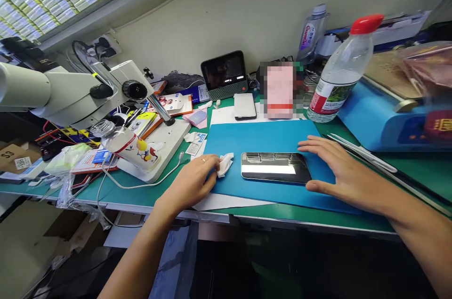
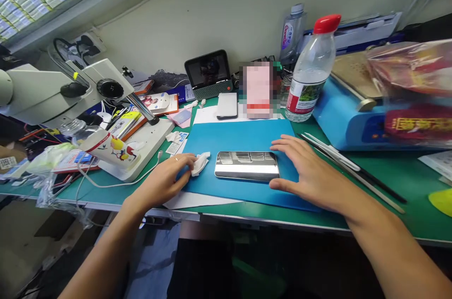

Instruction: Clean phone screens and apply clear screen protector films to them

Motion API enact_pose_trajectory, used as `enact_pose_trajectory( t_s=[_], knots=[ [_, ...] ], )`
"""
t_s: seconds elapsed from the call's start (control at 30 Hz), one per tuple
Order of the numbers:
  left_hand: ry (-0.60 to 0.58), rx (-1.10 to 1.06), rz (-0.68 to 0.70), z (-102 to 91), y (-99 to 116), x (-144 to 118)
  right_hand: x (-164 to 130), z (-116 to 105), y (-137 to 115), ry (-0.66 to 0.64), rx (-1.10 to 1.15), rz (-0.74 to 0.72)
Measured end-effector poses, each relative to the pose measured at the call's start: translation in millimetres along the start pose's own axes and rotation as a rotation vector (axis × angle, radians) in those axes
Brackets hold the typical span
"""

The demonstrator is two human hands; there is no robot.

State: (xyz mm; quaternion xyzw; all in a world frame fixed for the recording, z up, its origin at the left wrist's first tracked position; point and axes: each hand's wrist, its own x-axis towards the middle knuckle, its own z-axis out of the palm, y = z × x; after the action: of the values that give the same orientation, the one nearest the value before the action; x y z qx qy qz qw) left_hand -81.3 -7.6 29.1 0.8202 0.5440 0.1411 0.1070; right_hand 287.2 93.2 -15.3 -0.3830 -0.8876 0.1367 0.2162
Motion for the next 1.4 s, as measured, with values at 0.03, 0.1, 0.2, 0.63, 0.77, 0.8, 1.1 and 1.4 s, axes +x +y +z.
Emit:
enact_pose_trajectory(
  t_s=[0.03,0.1,0.2,0.63,0.77,0.8,1.1,1.4],
  knots=[
    [0.005,0.012,-0.008,-0.3,0,1,0,1,1,0.006,0.003,0.002],
    [0.015,0.016,-0.041,0.0,0,5,-1,2,3,0.005,0.004,0.01],
    [0.048,0.003,-0.089,1.9,1,15,-2,3,4,-0.001,-0.001,0.02],
    [0.099,0.098,-0.195,6.3,8,31,-2,1,2,-0.014,-0.003,0.01],
    [0.165,0.089,-0.202,7.5,5,31,-1,-2,-4,-0.019,0.016,0.031],
    [0.201,0.074,-0.197,7.2,6,32,-1,-2,-4,-0.021,0.019,0.034],
    [0.158,-0.103,0.003,22.4,25,40,-2,2,0,-0.002,0.034,-0.003],
    [0.093,-0.14,-0.011,28.2,21,45,-1,0,-3,-0.004,0.051,0.021]
  ],
)
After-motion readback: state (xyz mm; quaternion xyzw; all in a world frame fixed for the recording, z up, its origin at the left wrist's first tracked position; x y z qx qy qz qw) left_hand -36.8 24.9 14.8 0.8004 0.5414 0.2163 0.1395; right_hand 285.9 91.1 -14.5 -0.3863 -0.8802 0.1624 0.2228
